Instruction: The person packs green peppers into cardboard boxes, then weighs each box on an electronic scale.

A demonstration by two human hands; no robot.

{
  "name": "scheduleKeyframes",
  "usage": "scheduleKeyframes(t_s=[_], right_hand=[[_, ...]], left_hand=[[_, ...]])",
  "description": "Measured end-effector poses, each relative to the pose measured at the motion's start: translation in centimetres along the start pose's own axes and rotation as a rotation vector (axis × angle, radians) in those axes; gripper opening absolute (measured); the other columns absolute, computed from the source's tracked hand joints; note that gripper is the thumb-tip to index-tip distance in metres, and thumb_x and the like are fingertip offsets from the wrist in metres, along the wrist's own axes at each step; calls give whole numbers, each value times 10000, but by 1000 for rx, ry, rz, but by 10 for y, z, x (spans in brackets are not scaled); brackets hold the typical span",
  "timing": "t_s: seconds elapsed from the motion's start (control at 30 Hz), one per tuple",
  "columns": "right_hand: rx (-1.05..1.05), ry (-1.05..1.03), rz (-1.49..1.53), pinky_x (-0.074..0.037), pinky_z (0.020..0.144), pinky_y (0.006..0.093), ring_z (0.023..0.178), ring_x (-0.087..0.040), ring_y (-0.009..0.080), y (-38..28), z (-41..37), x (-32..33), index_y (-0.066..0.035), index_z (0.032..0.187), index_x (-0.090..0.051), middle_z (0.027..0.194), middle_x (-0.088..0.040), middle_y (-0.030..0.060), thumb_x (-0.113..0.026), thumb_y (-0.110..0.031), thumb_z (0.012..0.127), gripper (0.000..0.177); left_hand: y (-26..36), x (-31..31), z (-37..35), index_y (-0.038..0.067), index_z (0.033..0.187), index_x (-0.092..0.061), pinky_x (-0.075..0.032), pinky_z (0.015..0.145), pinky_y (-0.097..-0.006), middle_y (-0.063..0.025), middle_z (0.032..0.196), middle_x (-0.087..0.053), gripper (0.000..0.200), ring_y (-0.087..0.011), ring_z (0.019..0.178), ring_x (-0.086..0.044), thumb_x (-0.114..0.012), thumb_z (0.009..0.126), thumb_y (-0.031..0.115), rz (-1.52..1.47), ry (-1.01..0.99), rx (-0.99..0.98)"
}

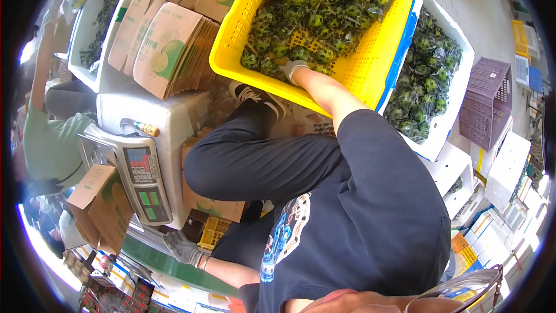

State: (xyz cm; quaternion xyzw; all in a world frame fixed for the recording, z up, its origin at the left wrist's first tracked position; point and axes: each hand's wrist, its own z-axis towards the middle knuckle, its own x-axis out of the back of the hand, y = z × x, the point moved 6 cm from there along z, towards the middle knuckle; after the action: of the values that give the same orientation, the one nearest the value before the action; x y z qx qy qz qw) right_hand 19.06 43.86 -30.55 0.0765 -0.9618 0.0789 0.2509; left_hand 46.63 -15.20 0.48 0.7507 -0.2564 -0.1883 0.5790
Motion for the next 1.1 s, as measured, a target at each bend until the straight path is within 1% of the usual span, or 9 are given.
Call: scheduleKeyframes(t_s=[0.13,0.4,0.53,0.57,0.6,0.73,0.83,0.97,1.1], right_hand=[[21,-383,24,-471,924,407,1205,-519,275,22,56,-45,-175,1454,-308,1451,-378,93,-567,-109,852,659],[194,-357,498,-378,1014,404,1277,-417,271,58,-67,-5,-152,1442,-346,1440,-395,126,-689,-266,707,819],[352,-298,877,-384,1000,369,1258,-428,235,58,-67,-6,-153,1429,-372,1414,-421,122,-714,-285,724,794],[359,-261,940,-378,1004,357,1255,-429,229,56,-62,-14,-147,1425,-379,1405,-431,122,-720,-286,727,789],[243,-386,1041,-427,944,338,1141,-507,201,54,-63,-27,-150,1418,-389,1305,-524,107,-718,-288,747,760],[206,-198,1014,-500,804,310,938,-593,159,44,-96,4,-158,1380,-428,1119,-610,65,-707,-226,758,685],[270,154,1454,-507,801,310,924,-603,154,48,-121,63,-72,1337,-437,1101,-592,74,-669,-104,784,601],[715,357,1426,-502,878,345,1013,-593,224,-36,-188,190,-49,1344,-395,1183,-560,128,-635,-36,771,622],[1081,249,1235,-518,864,367,970,-603,241,-249,-309,282,-21,1300,-396,1138,-561,150,-611,14,755,587]], left_hand=[[2,-4,-5,27,1433,-291,-138,1132,-524,-258,1463,-241,550,-390,1373,-206,-341,938,261,-18,-14,7],[12,-7,-6,9,1440,-249,-76,1129,-556,-268,1490,-143,574,-441,1378,-133,-348,929,252,-141,-27,-39],[10,2,3,1,1422,-289,-172,1107,-546,-262,1438,-283,553,-405,1302,-303,-359,922,227,-218,-77,-79],[5,16,17,0,1405,-323,-231,1084,-534,-243,1374,-392,529,-378,1222,-411,-352,927,225,-344,-461,-114],[7,14,14,-2,1398,-332,-240,1081,-532,-238,1358,-413,519,-374,1204,-432,-354,928,218,-369,-481,-132],[32,-13,14,-15,1352,-393,-300,1050,-519,-217,1293,-487,454,-357,1142,-503,-361,935,161,-557,-376,-169],[63,0,19,-34,1307,-435,-401,991,-440,-198,1271,-505,412,-317,1141,-516,-444,905,53,-228,-25,-373],[124,-19,9,-41,1285,-457,-438,962,-363,-174,1252,-509,457,-256,1131,-514,-529,835,-48,356,252,-722],[159,-56,14,0,1297,-466,-411,997,-365,-145,1291,-490,538,-260,1194,-478,-588,775,-46,666,264,-951]])
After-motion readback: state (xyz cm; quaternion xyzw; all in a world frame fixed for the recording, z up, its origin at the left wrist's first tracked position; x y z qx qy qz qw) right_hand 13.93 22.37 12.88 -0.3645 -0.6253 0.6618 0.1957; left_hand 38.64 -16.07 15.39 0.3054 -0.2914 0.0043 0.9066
